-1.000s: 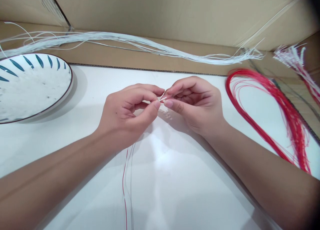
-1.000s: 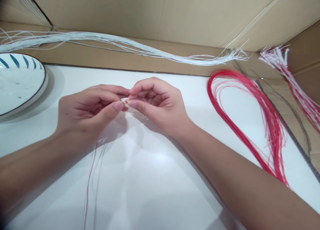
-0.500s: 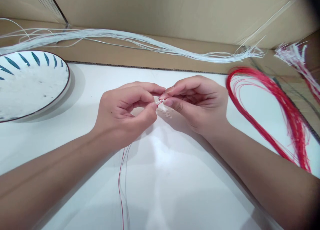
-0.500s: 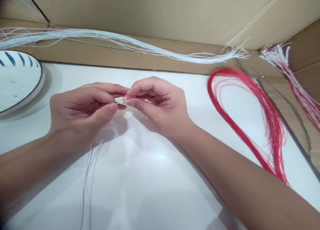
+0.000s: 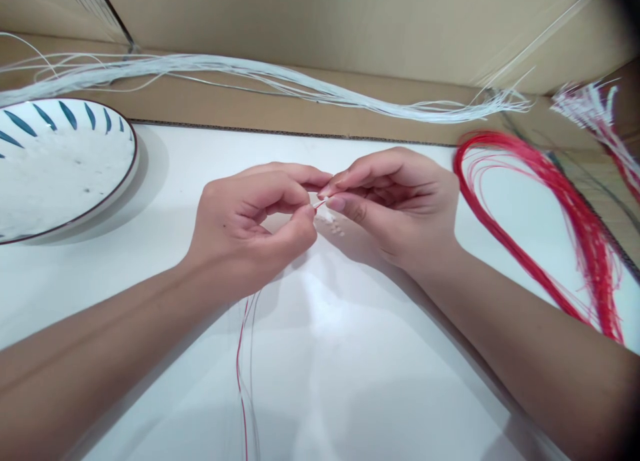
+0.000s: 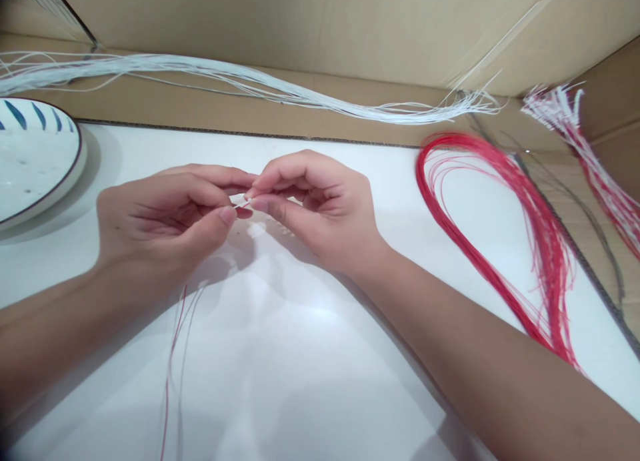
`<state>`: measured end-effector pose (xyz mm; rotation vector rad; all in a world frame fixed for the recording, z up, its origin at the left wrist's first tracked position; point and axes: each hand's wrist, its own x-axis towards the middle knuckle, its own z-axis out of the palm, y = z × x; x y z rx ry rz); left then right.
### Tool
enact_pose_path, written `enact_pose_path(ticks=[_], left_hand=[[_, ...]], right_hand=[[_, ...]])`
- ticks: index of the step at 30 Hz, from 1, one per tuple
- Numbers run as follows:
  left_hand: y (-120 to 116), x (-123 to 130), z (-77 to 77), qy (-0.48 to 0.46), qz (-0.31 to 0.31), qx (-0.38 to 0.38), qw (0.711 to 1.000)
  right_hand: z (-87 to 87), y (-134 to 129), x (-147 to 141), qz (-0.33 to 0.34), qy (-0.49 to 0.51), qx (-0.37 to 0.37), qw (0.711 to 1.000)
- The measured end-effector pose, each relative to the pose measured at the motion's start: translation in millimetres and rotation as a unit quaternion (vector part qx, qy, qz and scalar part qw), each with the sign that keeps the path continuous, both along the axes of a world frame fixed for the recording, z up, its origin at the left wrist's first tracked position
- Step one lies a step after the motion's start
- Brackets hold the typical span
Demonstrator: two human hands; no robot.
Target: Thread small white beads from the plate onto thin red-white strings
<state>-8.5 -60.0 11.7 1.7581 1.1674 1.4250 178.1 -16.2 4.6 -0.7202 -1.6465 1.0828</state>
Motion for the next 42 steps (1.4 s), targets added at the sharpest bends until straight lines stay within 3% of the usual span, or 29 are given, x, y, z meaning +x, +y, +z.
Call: enact_pose_path(ticks=[10,17,36,42], left_hand=[[0.0,0.4,0.6,0.013,0.007,-0.005,1.000],[3.9,-2.2,-4.7,0.019,-0.004,0.055,0.998],[4.2,-1.0,-5.4,0.024,-0.005,0.072,0.997],[2.9,0.2,-4.0,0.022,-0.002,0.045,0.999]], right_hand=[[0.1,0.3,-0.2,0.009,0.003,0.003,1.000],[-5.9,6.8,-1.8,0.023,0.026,0.065,0.997],[-9.2,9.1,-1.9,0.021,0.021,0.062,0.998],[-8.6,8.7,-2.1,0.023,0.028,0.051,0.998]])
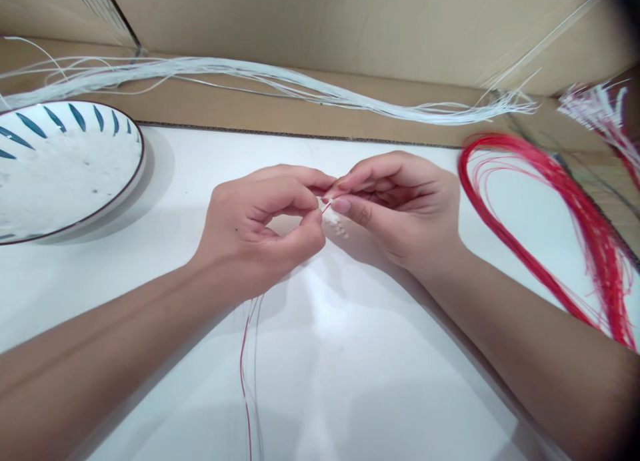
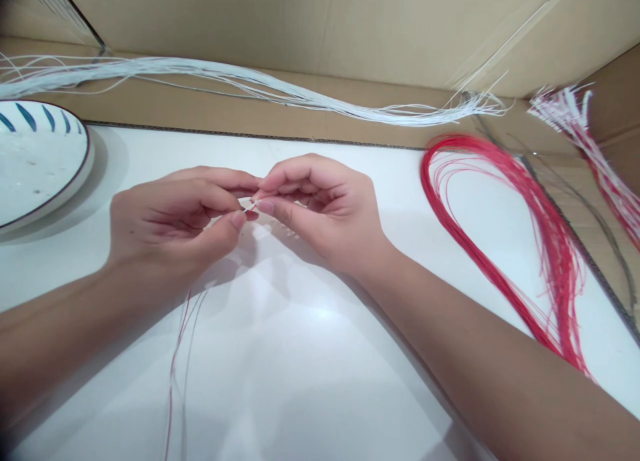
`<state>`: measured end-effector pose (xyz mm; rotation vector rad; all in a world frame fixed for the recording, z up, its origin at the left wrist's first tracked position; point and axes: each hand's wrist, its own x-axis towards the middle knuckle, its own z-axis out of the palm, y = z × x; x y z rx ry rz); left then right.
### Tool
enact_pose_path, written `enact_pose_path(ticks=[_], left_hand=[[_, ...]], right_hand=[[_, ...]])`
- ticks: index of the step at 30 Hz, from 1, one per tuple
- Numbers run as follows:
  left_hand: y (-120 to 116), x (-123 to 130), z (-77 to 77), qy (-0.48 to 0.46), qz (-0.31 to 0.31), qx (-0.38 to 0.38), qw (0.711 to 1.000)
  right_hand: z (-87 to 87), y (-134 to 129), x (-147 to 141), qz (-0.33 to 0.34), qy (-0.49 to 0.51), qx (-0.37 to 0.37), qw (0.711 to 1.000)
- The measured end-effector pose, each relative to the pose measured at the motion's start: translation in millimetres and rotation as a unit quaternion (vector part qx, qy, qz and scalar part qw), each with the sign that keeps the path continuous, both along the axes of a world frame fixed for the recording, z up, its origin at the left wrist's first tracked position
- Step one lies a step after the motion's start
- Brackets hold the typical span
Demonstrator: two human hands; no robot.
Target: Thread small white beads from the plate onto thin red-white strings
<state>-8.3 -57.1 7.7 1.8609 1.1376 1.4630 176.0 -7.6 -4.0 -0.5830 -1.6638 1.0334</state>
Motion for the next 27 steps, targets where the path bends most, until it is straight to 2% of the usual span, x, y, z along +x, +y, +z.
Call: enact_pose_path(ticks=[9,15,22,27], left_hand=[[-0.8,1.6,1.8,-0.015,0.011,-0.026,0.999],[-0.8,1.1,2.8,-0.026,-0.008,-0.051,0.998],[1.3,-0.7,-0.1,-0.013,-0.020,-0.011,1.000],[2.3,-1.7,-0.2,0.004,-0.022,0.005,1.000]], right_hand=[[-0.9,-0.2,1.1,0.018,0.013,-0.015,1.000],[2.6,-1.7,1.9,0.009,-0.012,-0.013,1.000],[4.1,-4.5,0.3,-0.001,-0.029,0.048,0.998],[2.5,-5.8,2.0,-0.018,-0.053,0.060,0.997]])
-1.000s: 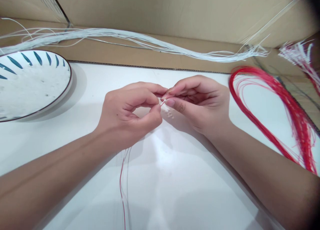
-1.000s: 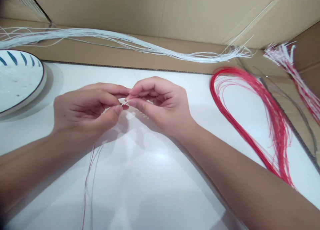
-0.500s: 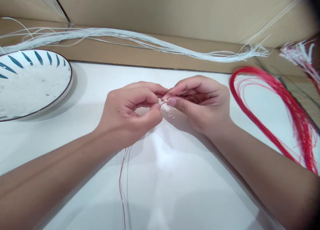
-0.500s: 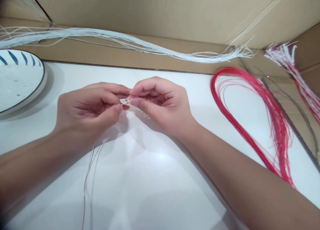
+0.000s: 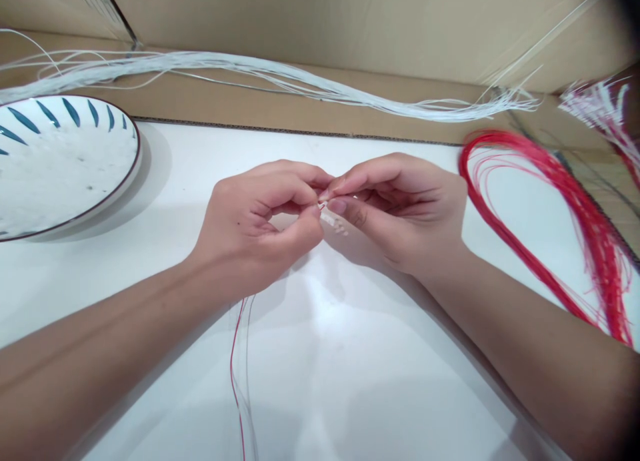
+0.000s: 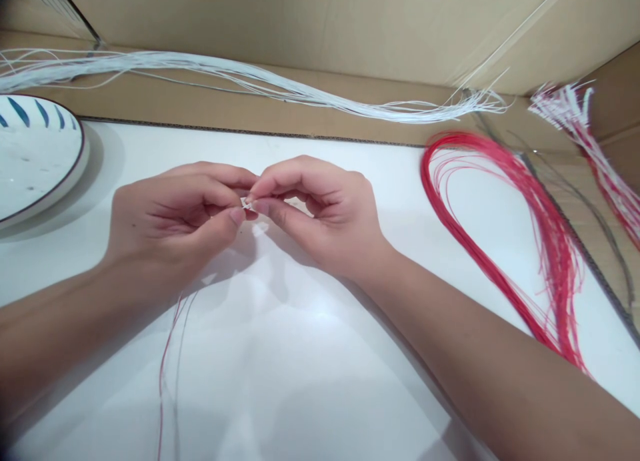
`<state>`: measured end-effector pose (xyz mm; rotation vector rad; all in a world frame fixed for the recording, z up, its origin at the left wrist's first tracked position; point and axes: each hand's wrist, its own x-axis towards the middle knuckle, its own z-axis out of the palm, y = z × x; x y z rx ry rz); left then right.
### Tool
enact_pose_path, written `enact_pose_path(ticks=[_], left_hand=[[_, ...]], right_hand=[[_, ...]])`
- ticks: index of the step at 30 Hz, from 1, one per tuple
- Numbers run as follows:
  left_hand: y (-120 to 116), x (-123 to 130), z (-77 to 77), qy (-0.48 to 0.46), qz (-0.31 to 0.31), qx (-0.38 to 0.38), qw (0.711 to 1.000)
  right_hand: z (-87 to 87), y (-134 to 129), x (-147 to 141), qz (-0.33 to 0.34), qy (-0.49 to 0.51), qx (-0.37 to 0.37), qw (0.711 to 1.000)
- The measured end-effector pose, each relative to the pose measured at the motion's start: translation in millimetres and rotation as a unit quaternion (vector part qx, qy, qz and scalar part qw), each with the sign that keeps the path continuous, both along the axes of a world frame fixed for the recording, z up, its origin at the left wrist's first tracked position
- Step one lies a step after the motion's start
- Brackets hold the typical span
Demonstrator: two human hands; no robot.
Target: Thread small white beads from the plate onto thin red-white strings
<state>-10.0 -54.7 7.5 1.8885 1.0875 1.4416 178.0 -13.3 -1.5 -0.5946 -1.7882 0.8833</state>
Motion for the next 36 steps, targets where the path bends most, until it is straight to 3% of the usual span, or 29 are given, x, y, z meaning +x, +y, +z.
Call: enact_pose_path(ticks=[9,26,36], left_hand=[[0.2,-1.1,-0.1,0.007,-0.004,-0.013,1.000],[-0.9,1.0,-2.0,-0.028,0.040,-0.034,0.998],[0.4,1.8,-0.9,-0.015,0.014,-0.009,1.000]], right_hand=[[1.2,1.4,-1.5,0.017,0.022,-0.004,1.000],[-0.5,-1.2,-0.1,-0.040,-0.034,0.064,0.997],[0.0,-2.0,-0.7,-0.029,-0.028,0.064,0.997]])
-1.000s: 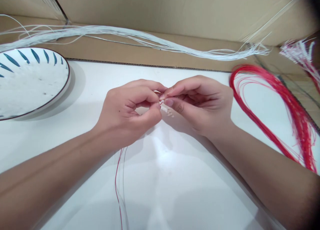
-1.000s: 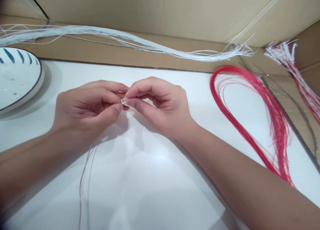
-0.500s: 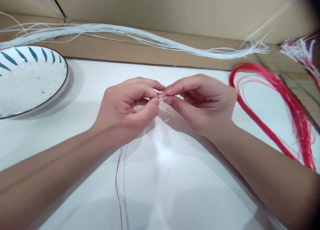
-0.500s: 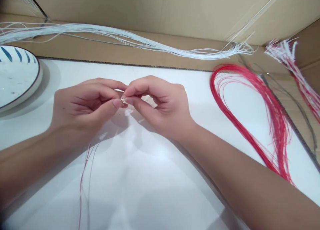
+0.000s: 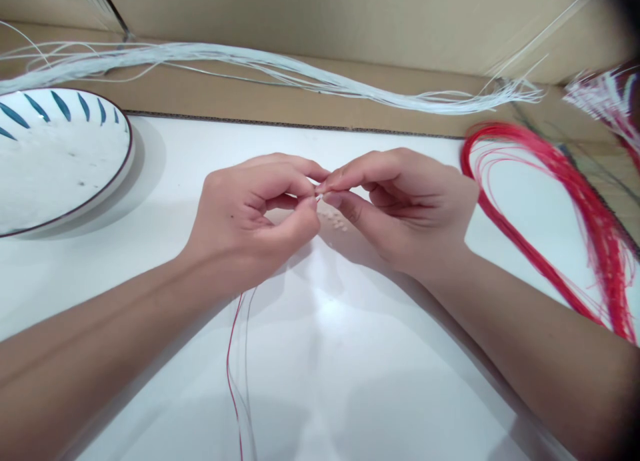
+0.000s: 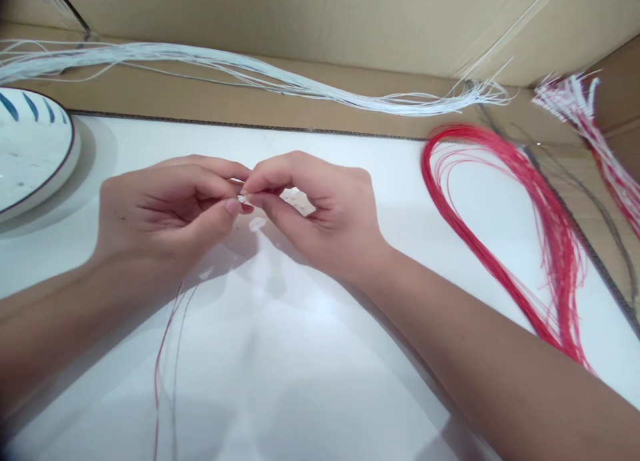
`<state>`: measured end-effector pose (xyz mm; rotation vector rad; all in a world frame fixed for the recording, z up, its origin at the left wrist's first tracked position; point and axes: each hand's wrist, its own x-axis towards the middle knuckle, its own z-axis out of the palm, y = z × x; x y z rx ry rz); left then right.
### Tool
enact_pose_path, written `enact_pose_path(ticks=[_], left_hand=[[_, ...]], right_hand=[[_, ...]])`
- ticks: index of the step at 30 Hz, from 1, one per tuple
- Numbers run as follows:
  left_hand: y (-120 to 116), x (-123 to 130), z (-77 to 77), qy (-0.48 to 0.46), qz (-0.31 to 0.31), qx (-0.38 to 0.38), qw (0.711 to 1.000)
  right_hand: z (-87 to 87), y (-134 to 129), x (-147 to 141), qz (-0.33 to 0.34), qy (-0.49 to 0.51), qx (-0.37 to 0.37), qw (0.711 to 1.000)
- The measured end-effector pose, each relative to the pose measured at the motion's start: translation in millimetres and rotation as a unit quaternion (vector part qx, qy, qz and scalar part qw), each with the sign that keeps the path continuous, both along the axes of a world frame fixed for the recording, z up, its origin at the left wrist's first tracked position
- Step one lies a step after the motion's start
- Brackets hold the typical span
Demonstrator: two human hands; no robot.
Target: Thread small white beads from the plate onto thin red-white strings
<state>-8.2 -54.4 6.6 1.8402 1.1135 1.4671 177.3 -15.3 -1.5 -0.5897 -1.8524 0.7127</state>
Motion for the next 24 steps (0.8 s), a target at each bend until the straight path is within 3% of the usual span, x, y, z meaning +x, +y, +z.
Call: enact_pose_path(ticks=[12,24], left_hand=[[-1.5,0.7,1.1,0.000,0.001,-0.020,1.000],[2.3,-2.2,-1.2,0.023,-0.014,0.023,0.999]], right_hand=[[0.8,-1.4,-0.3,-0.013,-0.002,-0.004,1.000],[1.6,-0.3,0.4,-0.004,-0.006,-0.013,1.000]])
